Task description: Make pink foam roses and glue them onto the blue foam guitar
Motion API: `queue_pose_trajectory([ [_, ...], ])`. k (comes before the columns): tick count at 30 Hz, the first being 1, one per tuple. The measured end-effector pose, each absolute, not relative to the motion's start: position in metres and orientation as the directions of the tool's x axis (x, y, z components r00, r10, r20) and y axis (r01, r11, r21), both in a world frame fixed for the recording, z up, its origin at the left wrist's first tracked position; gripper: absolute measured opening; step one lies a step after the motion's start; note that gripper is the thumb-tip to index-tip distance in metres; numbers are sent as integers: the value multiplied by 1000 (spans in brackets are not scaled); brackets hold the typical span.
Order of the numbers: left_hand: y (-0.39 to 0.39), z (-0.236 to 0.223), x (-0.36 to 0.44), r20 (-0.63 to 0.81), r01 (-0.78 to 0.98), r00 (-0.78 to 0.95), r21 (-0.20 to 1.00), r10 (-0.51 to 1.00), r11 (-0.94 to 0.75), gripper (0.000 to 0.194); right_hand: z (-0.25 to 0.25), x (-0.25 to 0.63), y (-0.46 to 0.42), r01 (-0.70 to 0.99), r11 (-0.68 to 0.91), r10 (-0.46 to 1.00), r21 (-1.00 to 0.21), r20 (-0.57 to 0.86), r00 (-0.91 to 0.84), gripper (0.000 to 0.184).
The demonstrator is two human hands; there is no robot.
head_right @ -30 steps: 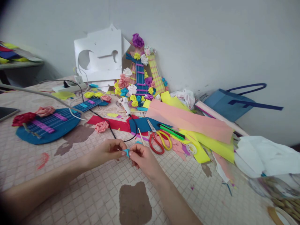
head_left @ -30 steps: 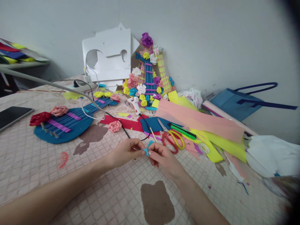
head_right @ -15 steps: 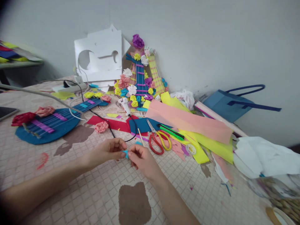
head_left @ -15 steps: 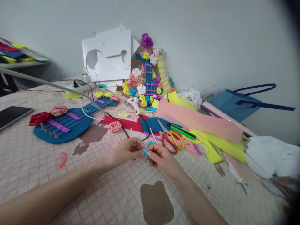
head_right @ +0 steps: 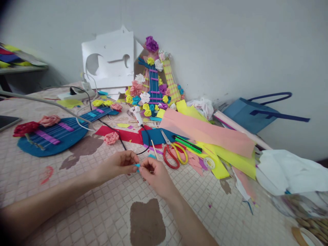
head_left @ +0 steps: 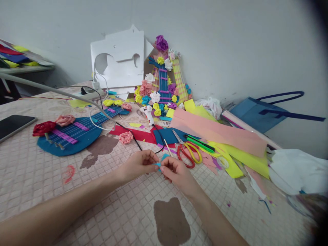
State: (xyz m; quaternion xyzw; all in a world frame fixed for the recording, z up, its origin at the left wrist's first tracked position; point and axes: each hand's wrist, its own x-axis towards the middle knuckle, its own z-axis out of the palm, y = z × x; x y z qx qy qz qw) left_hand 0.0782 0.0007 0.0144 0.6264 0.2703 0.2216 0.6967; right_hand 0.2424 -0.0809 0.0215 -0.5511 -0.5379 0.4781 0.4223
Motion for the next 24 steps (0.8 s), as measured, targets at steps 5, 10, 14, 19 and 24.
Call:
queue_pose_trajectory([
  [5,0,16,78,-122,61,774,991,621,118,32,21,241,-80,198,-64,998,-978,-66,-5,12],
  [10,0,17,77,-148,98,774,989,615,114,28,21,241,-81,210,-70,997,-975,-73,-9,20],
  [14,0,19,77,-146,152,736,987,662,48,24,23,241,-81,203,-93,994,-975,-101,-30,34],
  [19,0,19,78,-97,175,721,984,686,-45,23,25,237,-81,241,-89,994,-966,-101,-38,21],
  [24,0,17,78,-110,174,704,985,701,-20,25,25,238,-81,246,-82,996,-966,-91,-24,11],
])
